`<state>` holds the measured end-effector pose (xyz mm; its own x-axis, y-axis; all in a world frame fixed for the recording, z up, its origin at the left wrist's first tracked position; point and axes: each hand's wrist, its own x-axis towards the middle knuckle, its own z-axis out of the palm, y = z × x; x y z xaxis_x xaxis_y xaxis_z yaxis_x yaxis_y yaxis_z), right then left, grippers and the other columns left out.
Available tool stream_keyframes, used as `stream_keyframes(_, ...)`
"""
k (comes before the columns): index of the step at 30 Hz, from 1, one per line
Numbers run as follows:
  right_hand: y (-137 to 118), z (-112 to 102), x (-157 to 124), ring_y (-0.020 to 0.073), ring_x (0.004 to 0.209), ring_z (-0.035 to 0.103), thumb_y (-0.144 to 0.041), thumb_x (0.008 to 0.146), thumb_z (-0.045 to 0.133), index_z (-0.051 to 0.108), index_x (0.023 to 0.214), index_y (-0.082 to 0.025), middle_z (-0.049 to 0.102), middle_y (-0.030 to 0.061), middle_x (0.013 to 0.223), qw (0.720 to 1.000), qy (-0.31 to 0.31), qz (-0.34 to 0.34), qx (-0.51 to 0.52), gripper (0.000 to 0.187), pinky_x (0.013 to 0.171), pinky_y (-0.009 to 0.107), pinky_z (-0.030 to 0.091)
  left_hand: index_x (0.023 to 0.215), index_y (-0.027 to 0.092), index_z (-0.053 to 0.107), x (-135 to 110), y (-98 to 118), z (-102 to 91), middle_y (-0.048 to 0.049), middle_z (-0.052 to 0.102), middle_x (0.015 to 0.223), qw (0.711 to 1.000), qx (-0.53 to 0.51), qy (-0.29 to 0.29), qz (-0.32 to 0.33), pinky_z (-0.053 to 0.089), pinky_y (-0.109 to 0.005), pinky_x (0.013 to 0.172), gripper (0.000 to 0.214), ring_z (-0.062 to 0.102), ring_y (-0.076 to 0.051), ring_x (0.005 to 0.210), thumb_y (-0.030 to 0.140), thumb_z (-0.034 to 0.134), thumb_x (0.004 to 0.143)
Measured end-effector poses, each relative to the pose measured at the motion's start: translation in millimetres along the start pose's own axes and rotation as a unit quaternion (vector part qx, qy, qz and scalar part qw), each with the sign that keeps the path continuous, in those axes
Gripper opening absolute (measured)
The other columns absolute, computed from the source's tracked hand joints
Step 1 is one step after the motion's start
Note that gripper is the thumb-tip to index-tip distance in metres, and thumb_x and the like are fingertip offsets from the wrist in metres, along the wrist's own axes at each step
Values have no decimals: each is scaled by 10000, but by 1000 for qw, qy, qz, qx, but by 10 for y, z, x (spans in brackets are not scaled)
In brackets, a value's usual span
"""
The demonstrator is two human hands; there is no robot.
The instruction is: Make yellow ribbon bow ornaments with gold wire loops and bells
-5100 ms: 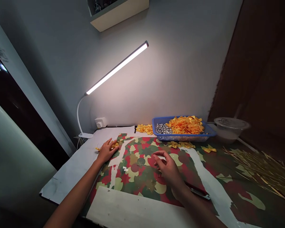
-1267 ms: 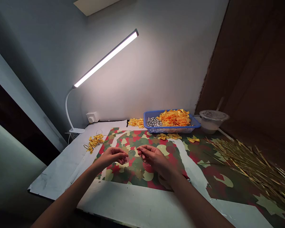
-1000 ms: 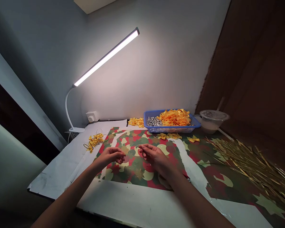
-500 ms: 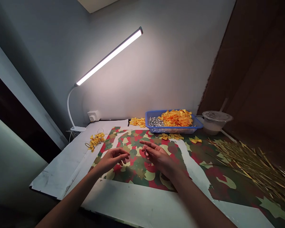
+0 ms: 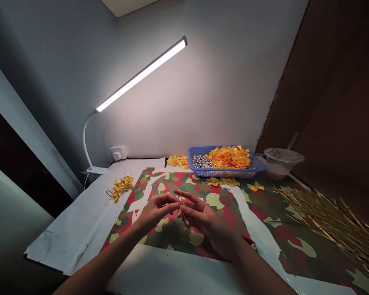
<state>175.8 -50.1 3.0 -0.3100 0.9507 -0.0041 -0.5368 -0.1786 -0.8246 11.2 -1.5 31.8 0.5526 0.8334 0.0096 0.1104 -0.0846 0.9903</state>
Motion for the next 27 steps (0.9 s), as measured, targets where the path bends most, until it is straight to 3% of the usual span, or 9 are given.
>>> stream_keyframes(10, 139, -82, 102, 92, 612, 542, -416, 726, 767, 577, 1207, -236, 658, -10, 742, 996, -65, 32, -48, 549, 619, 233, 421, 635, 146, 681, 64, -214, -159, -4, 611, 602, 998, -30, -51, -23, 449, -260, 589, 267, 556, -122, 537, 401, 758, 659)
stream_keyframes(15, 128, -83, 98, 75, 599, 515, -416, 726, 769, 590, 1176, -227, 652, -21, 724, 997, -48, 32, -55, 520, 608, 219, 409, 665, 162, 731, 43, -235, -202, -24, 638, 697, 999, -26, -30, -20, 436, -258, 617, 187, 560, -130, 612, 344, 771, 647)
stream_keyframes(27, 80, -27, 25, 82, 599, 481, -434, 683, 794, 568, 1194, -211, 651, -20, 724, 995, -12, 61, -79, 602, 627, 225, 397, 664, 163, 732, 44, -326, -208, -17, 647, 697, 999, -29, -18, -27, 415, -248, 677, 173, 550, -139, 698, 332, 764, 642)
